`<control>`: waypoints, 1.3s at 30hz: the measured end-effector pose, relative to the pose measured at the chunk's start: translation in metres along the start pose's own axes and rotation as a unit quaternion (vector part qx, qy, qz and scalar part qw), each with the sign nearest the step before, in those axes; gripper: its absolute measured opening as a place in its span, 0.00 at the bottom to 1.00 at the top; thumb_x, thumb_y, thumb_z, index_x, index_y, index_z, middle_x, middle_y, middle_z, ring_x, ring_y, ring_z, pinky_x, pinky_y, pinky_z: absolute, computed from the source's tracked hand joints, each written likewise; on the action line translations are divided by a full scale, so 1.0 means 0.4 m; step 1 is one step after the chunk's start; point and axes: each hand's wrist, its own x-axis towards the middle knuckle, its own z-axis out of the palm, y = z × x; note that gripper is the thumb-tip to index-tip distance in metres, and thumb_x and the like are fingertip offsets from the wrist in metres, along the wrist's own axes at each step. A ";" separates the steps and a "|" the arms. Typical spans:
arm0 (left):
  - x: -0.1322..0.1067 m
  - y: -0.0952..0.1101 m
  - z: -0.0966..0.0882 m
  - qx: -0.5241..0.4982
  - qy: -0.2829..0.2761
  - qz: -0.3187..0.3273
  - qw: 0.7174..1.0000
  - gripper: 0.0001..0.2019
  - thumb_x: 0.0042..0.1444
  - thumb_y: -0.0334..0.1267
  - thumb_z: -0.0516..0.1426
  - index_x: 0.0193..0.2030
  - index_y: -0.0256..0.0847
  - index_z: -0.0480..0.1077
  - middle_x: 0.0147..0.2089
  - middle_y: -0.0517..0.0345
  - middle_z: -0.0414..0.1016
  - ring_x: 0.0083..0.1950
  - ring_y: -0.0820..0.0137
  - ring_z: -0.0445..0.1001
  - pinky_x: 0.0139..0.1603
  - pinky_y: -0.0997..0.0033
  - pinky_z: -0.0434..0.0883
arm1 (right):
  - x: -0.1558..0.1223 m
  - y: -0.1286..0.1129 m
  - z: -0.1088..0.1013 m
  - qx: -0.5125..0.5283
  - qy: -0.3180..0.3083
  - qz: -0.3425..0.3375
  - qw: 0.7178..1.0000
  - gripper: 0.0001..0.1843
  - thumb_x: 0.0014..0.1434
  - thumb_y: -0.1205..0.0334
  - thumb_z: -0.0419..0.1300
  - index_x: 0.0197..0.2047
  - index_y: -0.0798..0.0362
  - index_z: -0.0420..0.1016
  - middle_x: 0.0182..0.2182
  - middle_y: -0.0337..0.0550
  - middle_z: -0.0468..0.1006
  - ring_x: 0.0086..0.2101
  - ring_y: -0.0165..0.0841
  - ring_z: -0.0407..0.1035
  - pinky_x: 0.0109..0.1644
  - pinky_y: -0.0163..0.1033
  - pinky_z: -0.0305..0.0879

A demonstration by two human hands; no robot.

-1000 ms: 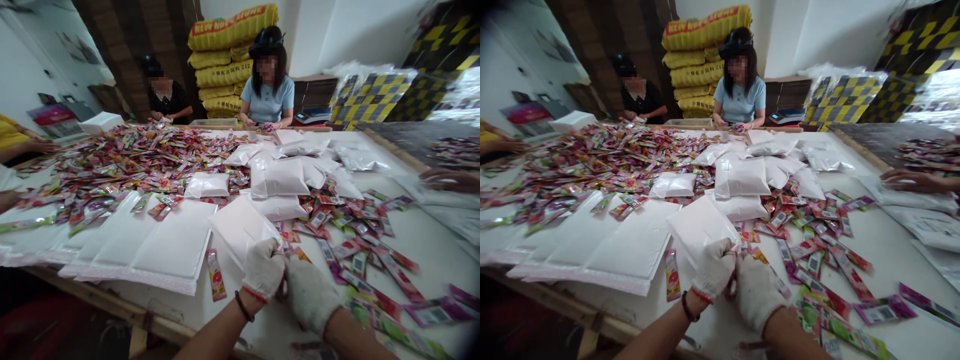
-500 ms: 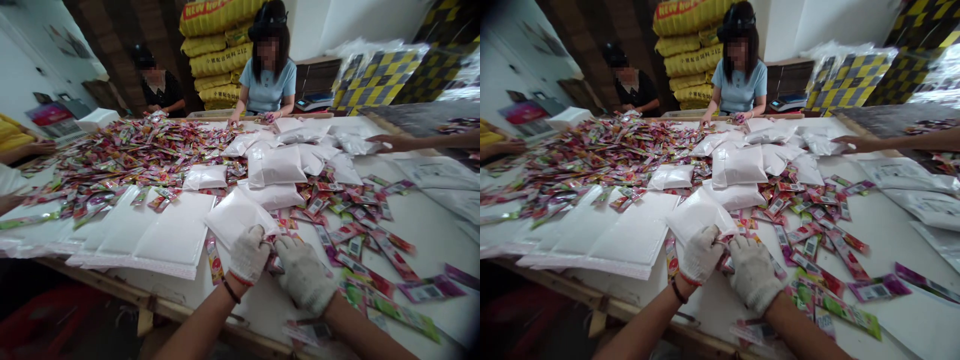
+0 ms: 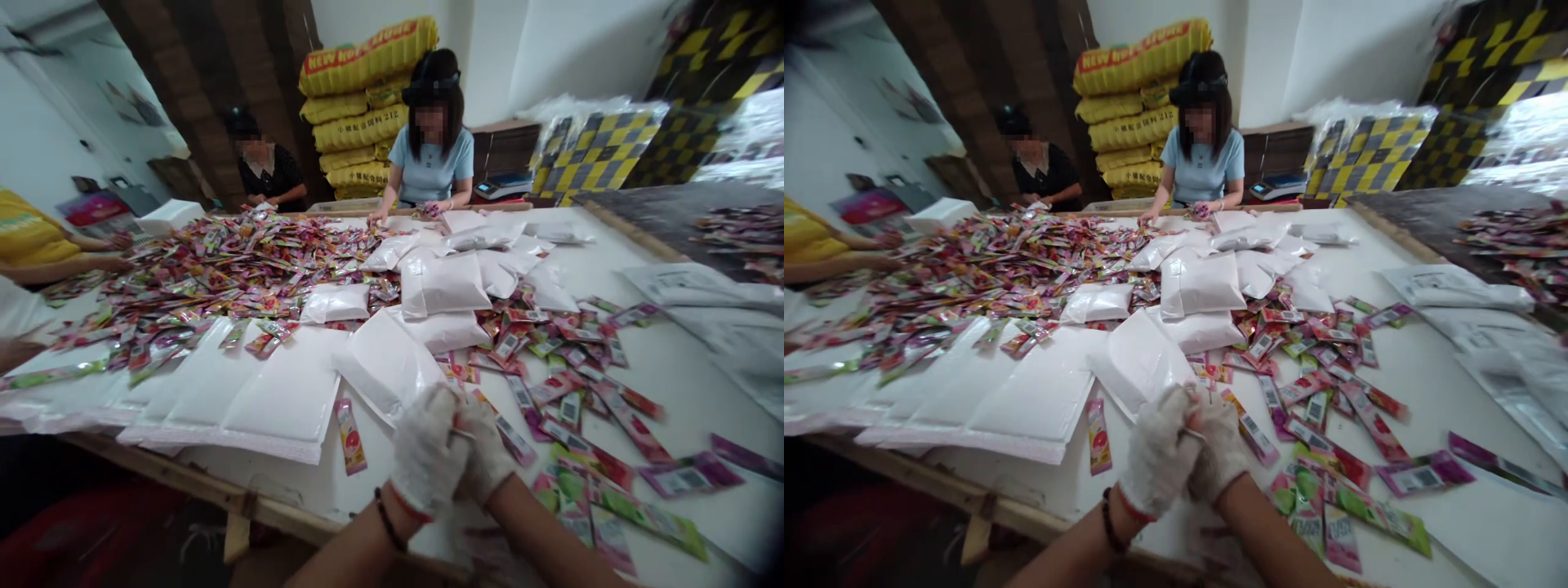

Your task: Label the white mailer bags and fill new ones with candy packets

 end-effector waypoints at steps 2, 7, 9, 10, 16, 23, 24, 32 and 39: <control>0.002 -0.052 -0.023 0.009 0.021 -0.026 0.999 0.08 0.56 0.35 0.51 0.43 0.43 0.64 0.45 0.53 0.70 0.45 0.66 0.68 0.47 0.68 0.66 | -0.003 0.003 0.000 -0.103 0.027 -0.020 0.994 0.20 0.55 0.65 0.54 0.51 0.58 0.71 0.50 0.62 0.71 0.52 0.53 0.61 0.54 0.56 0.56; 0.028 -0.128 -0.044 0.055 -0.034 -0.056 0.996 0.04 0.53 0.33 0.53 0.37 0.43 0.63 0.38 0.58 0.70 0.38 0.68 0.69 0.38 0.69 0.64 | -0.010 0.027 -0.026 -0.295 0.018 -0.101 0.950 0.34 0.50 0.56 0.58 0.59 0.64 0.63 0.54 0.62 0.67 0.52 0.51 0.62 0.57 0.55 0.54; 0.043 -0.128 -0.042 0.086 -0.056 -0.041 0.994 0.03 0.53 0.32 0.52 0.35 0.43 0.63 0.36 0.58 0.71 0.37 0.68 0.69 0.36 0.69 0.62 | -0.011 0.043 -0.046 -0.251 -0.004 -0.122 0.960 0.39 0.49 0.52 0.59 0.61 0.64 0.60 0.57 0.61 0.65 0.55 0.48 0.60 0.59 0.50 0.55; 0.049 -0.124 -0.041 0.105 -0.068 -0.031 0.992 0.03 0.53 0.32 0.52 0.35 0.42 0.64 0.36 0.57 0.72 0.38 0.67 0.70 0.36 0.69 0.62 | -0.011 0.048 -0.054 -0.230 -0.013 -0.133 0.964 0.38 0.52 0.51 0.58 0.61 0.63 0.60 0.57 0.60 0.65 0.56 0.46 0.59 0.59 0.48 0.55; 0.054 -0.077 -0.030 0.187 -0.046 0.031 0.981 0.07 0.58 0.35 0.50 0.38 0.42 0.68 0.38 0.54 0.74 0.38 0.65 0.72 0.36 0.68 0.62 | 0.021 0.044 -0.044 -0.235 0.008 -0.115 0.965 0.12 0.58 0.62 0.52 0.40 0.56 0.75 0.41 0.52 0.74 0.42 0.38 0.67 0.48 0.41 0.62; 0.007 -0.120 0.004 0.115 0.007 0.019 0.993 0.10 0.62 0.38 0.47 0.38 0.43 0.68 0.37 0.56 0.74 0.39 0.67 0.72 0.38 0.71 0.64 | 0.040 0.084 -0.043 -0.069 0.038 -0.085 0.993 0.08 0.54 0.60 0.54 0.33 0.54 0.72 0.35 0.45 0.72 0.37 0.36 0.65 0.43 0.39 0.62; 0.006 -0.133 0.006 0.106 0.002 0.026 0.994 0.10 0.62 0.38 0.47 0.39 0.43 0.69 0.38 0.55 0.75 0.39 0.67 0.72 0.39 0.71 0.64 | 0.039 0.089 -0.039 -0.036 0.043 -0.080 0.995 0.09 0.53 0.59 0.55 0.36 0.53 0.72 0.36 0.45 0.72 0.38 0.36 0.66 0.45 0.40 0.62; 0.029 -0.171 0.004 -0.132 -0.006 -0.030 0.991 0.09 0.57 0.36 0.49 0.32 0.39 0.68 0.29 0.57 0.71 0.31 0.71 0.68 0.33 0.72 0.63 | 0.072 0.086 -0.016 0.190 0.191 0.035 0.962 0.14 0.50 0.53 0.55 0.39 0.52 0.66 0.33 0.43 0.73 0.35 0.37 0.68 0.42 0.44 0.65; 0.045 -0.158 -0.050 -0.575 0.025 -0.295 0.763 0.20 0.37 0.49 0.64 0.29 0.41 0.59 0.16 0.74 0.53 0.15 0.83 0.49 0.16 0.82 0.52 | 0.024 0.145 -0.113 0.339 -0.002 0.098 0.936 0.10 0.45 0.63 0.60 0.34 0.52 0.70 0.22 0.36 0.72 0.21 0.28 0.65 0.25 0.34 0.64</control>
